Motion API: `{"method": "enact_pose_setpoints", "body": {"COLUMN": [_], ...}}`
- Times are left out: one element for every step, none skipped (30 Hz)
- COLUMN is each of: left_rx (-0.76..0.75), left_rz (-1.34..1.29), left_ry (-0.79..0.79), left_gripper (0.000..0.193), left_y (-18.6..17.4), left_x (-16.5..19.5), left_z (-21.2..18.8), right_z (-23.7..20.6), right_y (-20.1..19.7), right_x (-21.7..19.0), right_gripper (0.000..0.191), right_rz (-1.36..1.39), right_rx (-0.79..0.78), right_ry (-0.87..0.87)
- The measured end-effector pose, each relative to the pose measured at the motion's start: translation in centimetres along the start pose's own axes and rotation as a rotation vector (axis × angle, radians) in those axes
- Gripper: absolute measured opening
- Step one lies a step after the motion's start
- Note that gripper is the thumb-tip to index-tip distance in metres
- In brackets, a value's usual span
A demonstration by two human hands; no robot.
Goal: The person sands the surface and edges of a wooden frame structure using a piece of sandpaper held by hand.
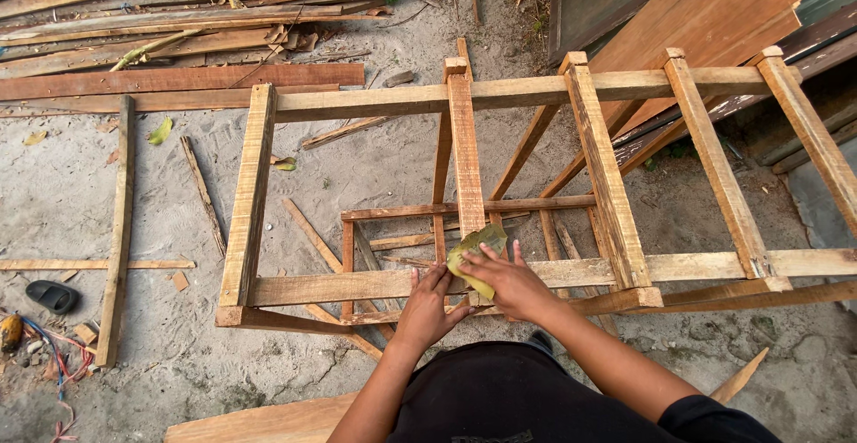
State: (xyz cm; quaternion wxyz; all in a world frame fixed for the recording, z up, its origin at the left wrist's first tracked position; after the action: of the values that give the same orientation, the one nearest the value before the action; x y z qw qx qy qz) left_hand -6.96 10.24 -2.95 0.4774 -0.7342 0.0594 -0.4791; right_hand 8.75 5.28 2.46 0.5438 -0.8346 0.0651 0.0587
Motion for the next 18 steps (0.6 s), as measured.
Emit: {"method": "enact_pose_setpoints", "body": {"left_rx": [-0.005,0.016,0.034,0.049,0.033,0.018,-0.001,-0.014,-0.025,-0.034,-0.022,-0.011,0.003,-0.003,-0.012,-0.026,-0.027,-0.026], "left_rz": [0.003,0.008,0.012,0.014,0.006,0.001,-0.007,0.014,0.035,0.054,0.051,0.046,0.043,0.040,0.039,0.036,0.038,0.040], "left_ry": [-0.006,0.009,0.024,0.039,0.020,0.001,-0.019,-0.021,-0.021,-0.022,-0.015,-0.010,-0.004,-0.011,-0.018,-0.020,-0.019,-0.018], "left_gripper": [0.090,0.088,0.087,0.085,0.085,0.085,0.085,0.085,0.085,0.085,0.085,0.085,0.085,0.085,0.084,0.084,0.084,0.084], "left_y": [0.0,-0.1,-0.1,-0.1,0.0,0.1,0.2,0.3,0.5,0.6,0.5,0.5,0.5,0.5,0.5,0.5,0.5,0.5], "left_x": [-0.1,-0.1,0.0,0.0,-0.1,-0.2,-0.3,-0.4,-0.4,-0.4,-0.4,-0.4,-0.3,-0.4,-0.4,-0.4,-0.4,-0.3], "left_z": [0.0,0.0,0.1,0.1,0.1,0.1,0.1,0.1,0.2,0.2,0.2,0.2,0.2,0.2,0.1,0.1,0.1,0.0], "right_z": [0.0,0.1,0.1,0.2,0.2,0.2,0.1,0.0,-0.1,-0.3,-0.5,-0.7,-0.9,-0.9,-1.1,-1.2,-1.2,-1.2], "right_y": [-0.1,-0.2,-0.3,-0.4,-0.3,-0.2,-0.1,-0.3,-0.6,-0.8,-1.2,-1.6,-1.9,-1.9,-1.7,-1.5,-1.5,-1.3], "right_x": [0.1,0.3,0.4,0.6,0.3,0.0,-0.2,-0.2,-0.1,-0.1,-0.1,0.0,0.0,-0.3,-0.7,-1.1,-1.0,-1.0], "right_gripper": [0.076,0.073,0.070,0.068,0.070,0.072,0.074,0.074,0.073,0.072,0.076,0.080,0.084,0.085,0.085,0.086,0.083,0.080], "right_rz": [-0.013,0.009,0.033,0.058,0.031,0.004,-0.020,-0.001,0.017,0.032,0.015,-0.002,-0.021,-0.029,-0.035,-0.039,-0.020,-0.003], "right_rx": [0.030,0.048,0.064,0.077,0.022,-0.031,-0.088,-0.092,-0.093,-0.096,-0.068,-0.042,-0.013,-0.048,-0.085,-0.121,-0.118,-0.113], "right_ry": [0.016,0.054,0.095,0.138,0.092,0.046,0.001,0.032,0.063,0.093,0.134,0.173,0.211,0.140,0.070,0.006,0.017,0.027]}}
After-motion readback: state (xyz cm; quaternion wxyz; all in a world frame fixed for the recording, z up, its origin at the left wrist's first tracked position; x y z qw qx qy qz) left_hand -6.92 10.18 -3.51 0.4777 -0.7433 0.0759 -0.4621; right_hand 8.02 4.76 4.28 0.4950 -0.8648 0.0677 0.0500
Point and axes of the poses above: each hand's wrist, its own z-axis towards the middle knuckle, its own y-axis out of the palm, x = y × z, the point moved 4 cm from there along z, towards the middle knuckle, and after that the axes turned 6 degrees about -z, right-handed, at the moved point
